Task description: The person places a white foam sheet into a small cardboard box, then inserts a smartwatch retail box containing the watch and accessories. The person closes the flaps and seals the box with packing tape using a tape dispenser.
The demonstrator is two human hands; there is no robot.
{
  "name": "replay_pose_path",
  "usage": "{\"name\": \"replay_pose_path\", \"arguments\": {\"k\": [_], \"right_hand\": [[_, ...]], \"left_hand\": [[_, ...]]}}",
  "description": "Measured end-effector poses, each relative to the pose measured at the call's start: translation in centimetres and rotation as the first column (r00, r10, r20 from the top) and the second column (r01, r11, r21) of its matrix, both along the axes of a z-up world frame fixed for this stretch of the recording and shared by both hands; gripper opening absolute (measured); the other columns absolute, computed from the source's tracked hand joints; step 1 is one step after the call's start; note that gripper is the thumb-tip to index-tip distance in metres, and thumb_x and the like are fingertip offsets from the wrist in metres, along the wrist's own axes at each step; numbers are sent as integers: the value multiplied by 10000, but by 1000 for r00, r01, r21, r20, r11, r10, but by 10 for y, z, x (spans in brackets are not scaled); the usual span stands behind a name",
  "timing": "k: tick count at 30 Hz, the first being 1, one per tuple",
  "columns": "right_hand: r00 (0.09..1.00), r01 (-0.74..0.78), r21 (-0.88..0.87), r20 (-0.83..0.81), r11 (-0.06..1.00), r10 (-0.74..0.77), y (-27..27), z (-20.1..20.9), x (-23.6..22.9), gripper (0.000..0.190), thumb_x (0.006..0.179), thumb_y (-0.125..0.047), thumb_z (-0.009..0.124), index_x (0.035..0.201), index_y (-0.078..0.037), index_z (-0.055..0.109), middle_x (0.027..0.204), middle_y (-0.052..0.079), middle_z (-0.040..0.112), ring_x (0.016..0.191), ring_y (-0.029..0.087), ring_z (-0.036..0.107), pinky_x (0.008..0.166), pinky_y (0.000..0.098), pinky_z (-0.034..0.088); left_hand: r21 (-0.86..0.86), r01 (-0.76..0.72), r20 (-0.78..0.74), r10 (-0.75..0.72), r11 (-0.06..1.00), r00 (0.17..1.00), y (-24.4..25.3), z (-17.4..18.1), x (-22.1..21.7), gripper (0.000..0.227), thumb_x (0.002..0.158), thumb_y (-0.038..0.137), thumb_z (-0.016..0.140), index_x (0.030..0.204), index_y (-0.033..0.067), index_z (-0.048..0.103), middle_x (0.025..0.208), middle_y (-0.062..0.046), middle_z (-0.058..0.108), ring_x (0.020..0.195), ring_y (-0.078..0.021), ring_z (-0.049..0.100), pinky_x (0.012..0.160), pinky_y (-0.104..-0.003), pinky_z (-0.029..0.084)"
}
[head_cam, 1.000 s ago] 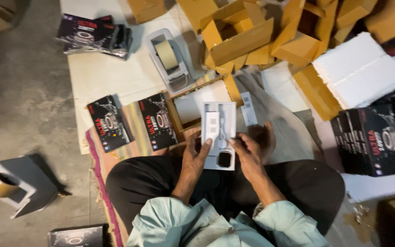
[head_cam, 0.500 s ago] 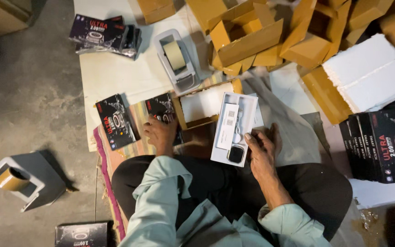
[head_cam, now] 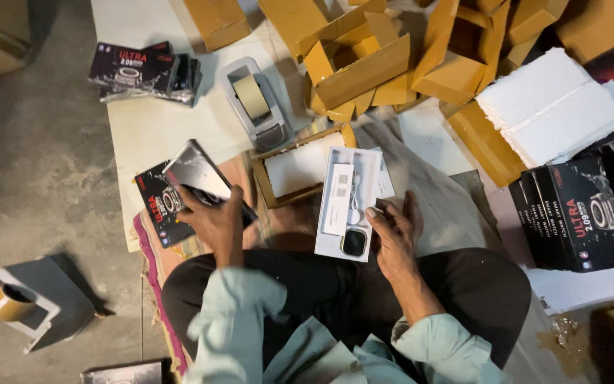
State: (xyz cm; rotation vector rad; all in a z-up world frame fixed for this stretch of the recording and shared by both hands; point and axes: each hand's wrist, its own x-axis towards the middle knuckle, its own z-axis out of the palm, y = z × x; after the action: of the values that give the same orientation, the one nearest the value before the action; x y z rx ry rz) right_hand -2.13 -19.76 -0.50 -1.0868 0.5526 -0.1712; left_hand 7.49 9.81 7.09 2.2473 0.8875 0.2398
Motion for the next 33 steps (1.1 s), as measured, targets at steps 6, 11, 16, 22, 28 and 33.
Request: {"name": "replay_pose_path", "arguments": {"k": [6, 11, 16, 22, 28, 33], "right_hand": [[988, -151, 98, -20, 984, 154, 11, 15, -5, 438, 918, -141, 746, 1313, 26, 655, 1176, 66, 690, 1087, 136, 625, 953, 270, 492], [964, -266, 101, 37, 959, 264, 16, 26, -8, 510, 931, -55, 640, 1431, -23, 545, 1084, 49, 735, 959, 110, 677, 860, 236, 549], [929, -359, -19, 86, 933, 359, 22, 27, -12, 610, 1057, -2, 621, 1651, -81, 504, 928, 33, 580, 781, 82, 486, 710, 212, 437], [952, -301, 45, 67, 952, 298, 28, 40, -10, 494, 1051, -93, 503, 1544, -82, 467, 1389, 50, 623, 1127, 83, 597, 966, 221, 492], [956, -291, 257, 112, 921, 271, 36, 55, -14, 492, 1070, -131, 474, 1561, -104, 448, 1373, 52, 638, 1134, 110, 614, 982, 253, 509], [940, -340, 219, 108, 914, 324, 40, 46, -19, 499, 1086, -99, 479, 1584, -111, 443, 1309, 51, 663, 1057, 100, 601, 939, 263, 511]], "left_hand": [[-441, 596, 389, -456, 671, 801, -66, 35, -79, 1094, 723, 330, 860, 1591, -14, 291, 1524, -329, 409, 1433, -409, 451, 1177, -463, 373], [-237, 542, 93, -537, 806, 838, -103, 48, -83, 1150, 639, 368, 888, 1597, 115, 303, 1469, -340, 392, 1314, -462, 517, 1073, -485, 462], [-263, 519, 60, -523, 813, 850, -123, 51, -84, 1169, 630, 378, 889, 1579, 80, 275, 1492, -374, 303, 1217, -471, 584, 984, -462, 530], [-214, 579, 130, -564, 787, 815, -137, 39, -88, 1157, 667, 345, 874, 1581, 3, 252, 1455, -353, 351, 1191, -461, 607, 988, -451, 535], [-286, 556, 114, -548, 781, 829, -142, 34, -93, 1150, 714, 367, 850, 1603, 15, 210, 1475, -363, 312, 1245, -466, 571, 1028, -441, 508], [-255, 537, 120, -524, 804, 843, -139, 28, -97, 1101, 784, 440, 832, 1602, 12, 232, 1565, -415, 177, 1319, -502, 502, 1052, -467, 471]]}}
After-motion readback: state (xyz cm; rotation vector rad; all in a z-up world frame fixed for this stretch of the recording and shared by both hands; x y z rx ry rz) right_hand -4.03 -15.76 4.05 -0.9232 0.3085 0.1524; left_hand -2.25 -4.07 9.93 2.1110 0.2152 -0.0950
